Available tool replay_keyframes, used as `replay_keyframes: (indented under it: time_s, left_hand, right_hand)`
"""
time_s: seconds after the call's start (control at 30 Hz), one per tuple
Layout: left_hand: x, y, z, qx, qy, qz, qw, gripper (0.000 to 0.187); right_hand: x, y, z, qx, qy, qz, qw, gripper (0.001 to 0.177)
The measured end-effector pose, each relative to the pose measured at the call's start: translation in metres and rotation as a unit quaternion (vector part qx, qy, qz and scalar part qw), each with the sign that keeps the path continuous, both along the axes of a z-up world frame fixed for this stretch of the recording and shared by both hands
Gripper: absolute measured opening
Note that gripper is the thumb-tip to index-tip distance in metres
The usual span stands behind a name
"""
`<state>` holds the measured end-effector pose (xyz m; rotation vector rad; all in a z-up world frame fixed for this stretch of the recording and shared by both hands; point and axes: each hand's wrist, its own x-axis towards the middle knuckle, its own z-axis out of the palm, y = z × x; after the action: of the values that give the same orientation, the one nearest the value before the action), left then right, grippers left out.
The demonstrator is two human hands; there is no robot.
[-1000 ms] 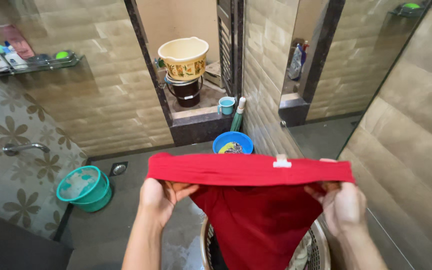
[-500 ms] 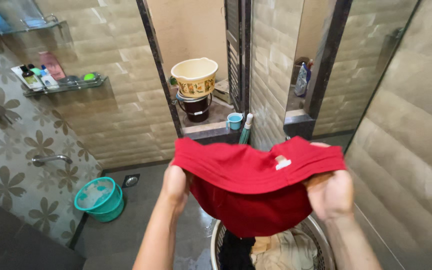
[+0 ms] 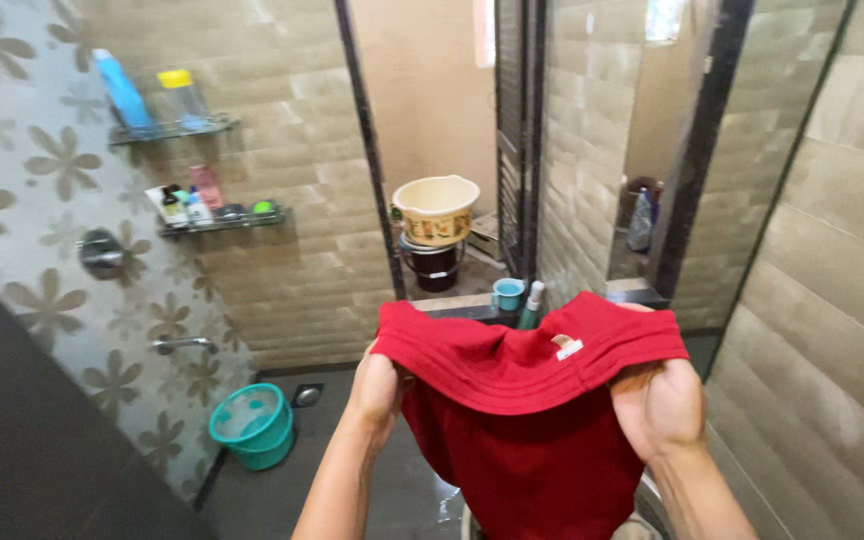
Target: The person picks up various garments from a laundry basket, unfolds each item, and places them into a top-loading washing machine. The items include a red dress, brown pants, a navy and orange shirt, a red t-shirt, and a black graphic t-shirt.
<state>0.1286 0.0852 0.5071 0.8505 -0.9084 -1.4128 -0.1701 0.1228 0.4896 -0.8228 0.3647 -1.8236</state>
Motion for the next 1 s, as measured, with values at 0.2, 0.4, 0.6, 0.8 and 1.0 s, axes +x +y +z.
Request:
replay_keyframes:
  time_s: [0.2, 0.4, 0.6, 0.8, 1.0]
  left_hand:
    - [0.046, 0.051, 0.053, -0.066, -0.031, 0.042, 0.996, 0.036]
    - [0.111, 0.128, 0.110, -0.058, -0.100, 0.126, 0.985, 0.039]
    - [0.158, 0.189, 0.119, -0.101, -0.137, 0.193, 0.967, 0.030]
    - [0.210, 0.262, 0.132, -0.120, -0.169, 0.269, 0.941, 0.024]
    - [0.253, 0.346, 0.159, -0.151, -0.215, 0.336, 0.905, 0.025]
  right_hand:
    - [0.020, 0.027, 0.051, -0.049, -0.006, 0.037, 0.998, 0.041]
    - [0.058, 0.036, 0.094, -0.114, -0.020, 0.071, 0.991, 0.038]
    - [0.139, 0.065, 0.113, -0.117, -0.034, 0.156, 0.980, 0.039]
    - [0.214, 0.098, 0.126, -0.144, -0.074, 0.285, 0.945, 0.038]
    - [0.284, 0.144, 0.157, -0.147, -0.086, 0.363, 0.916, 0.040]
